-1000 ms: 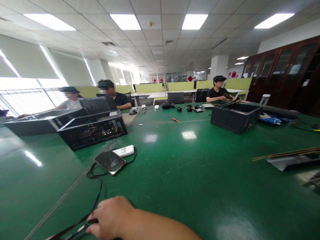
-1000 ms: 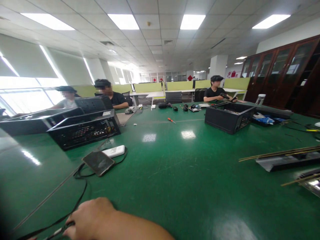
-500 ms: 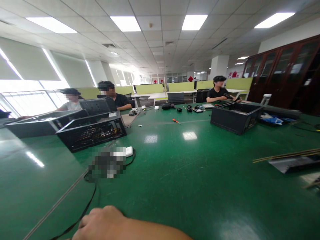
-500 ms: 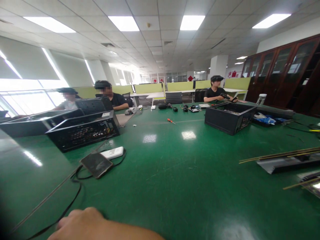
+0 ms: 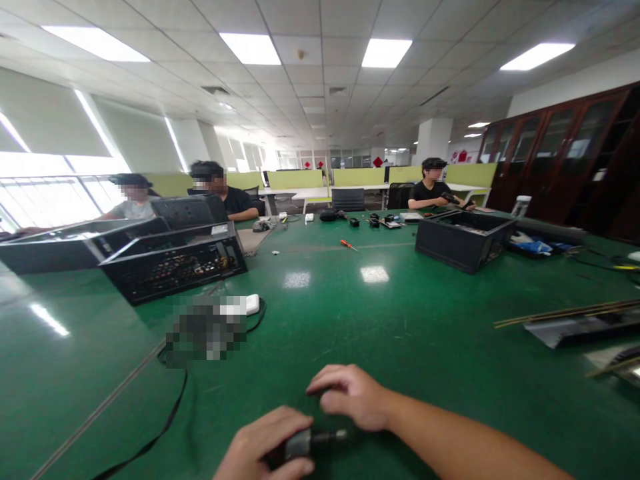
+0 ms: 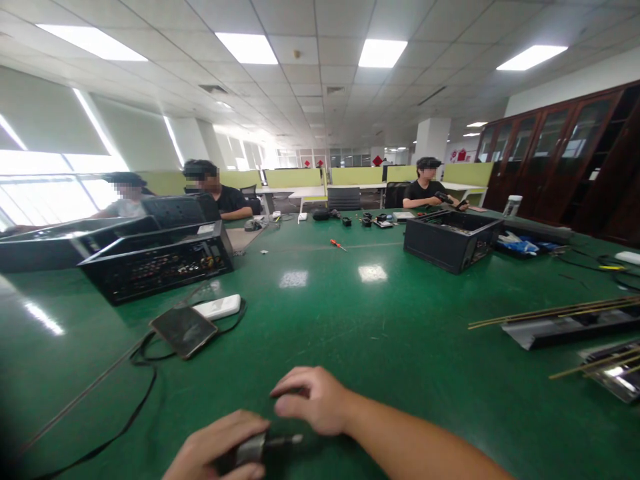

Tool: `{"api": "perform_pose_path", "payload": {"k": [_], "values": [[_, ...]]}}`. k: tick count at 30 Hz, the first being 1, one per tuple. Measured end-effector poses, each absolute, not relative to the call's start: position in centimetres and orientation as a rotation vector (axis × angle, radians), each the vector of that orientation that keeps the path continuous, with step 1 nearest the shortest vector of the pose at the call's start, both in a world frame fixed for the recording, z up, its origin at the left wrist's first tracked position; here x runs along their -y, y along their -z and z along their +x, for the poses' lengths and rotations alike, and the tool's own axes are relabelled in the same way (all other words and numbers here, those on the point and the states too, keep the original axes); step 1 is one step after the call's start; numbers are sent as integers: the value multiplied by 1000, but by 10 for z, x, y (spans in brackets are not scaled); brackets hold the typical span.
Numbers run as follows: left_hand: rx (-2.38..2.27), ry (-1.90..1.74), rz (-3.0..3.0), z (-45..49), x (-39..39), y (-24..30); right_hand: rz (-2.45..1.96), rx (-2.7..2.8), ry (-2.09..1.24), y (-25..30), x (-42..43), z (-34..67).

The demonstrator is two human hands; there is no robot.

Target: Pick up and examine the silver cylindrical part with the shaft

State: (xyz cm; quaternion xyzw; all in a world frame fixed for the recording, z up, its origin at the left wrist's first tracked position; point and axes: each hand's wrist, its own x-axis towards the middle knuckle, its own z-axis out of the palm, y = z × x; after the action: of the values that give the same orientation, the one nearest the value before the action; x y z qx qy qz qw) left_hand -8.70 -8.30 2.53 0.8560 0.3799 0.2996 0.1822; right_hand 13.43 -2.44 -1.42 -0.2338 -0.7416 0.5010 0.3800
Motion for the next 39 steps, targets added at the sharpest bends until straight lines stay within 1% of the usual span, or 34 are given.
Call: {"api": "perform_pose_path", "payload": {"k": [1, 3, 5, 7, 12, 16, 23, 39], "values": [[-1065, -814, 2346, -63, 72, -27, -609, 1743, -1370, 17, 18, 159], [-1060, -874, 2255, -20, 49, -28, -659, 1503, -1456, 21, 4, 200], [-1115, -945, 2164, 9, 29, -26, -712, 1408, -1463, 23, -9, 228], [-1155, -970, 2088, 20, 14, -21, -756, 1432, -1424, 22, -17, 243], [-1192, -936, 2041, 6, 2, -11, -879, 1634, -1297, 17, -18, 240], [-1207, -919, 2036, 1, 0, -14, -1034, 1767, -1103, 14, -10, 230], [-1161, -855, 2112, 6, 2, -15, -1016, 1982, -773, 4, 0, 223], [-1137, -808, 2162, 8, 3, -17, -1024, 2077, -725, 4, 1, 219]]}}
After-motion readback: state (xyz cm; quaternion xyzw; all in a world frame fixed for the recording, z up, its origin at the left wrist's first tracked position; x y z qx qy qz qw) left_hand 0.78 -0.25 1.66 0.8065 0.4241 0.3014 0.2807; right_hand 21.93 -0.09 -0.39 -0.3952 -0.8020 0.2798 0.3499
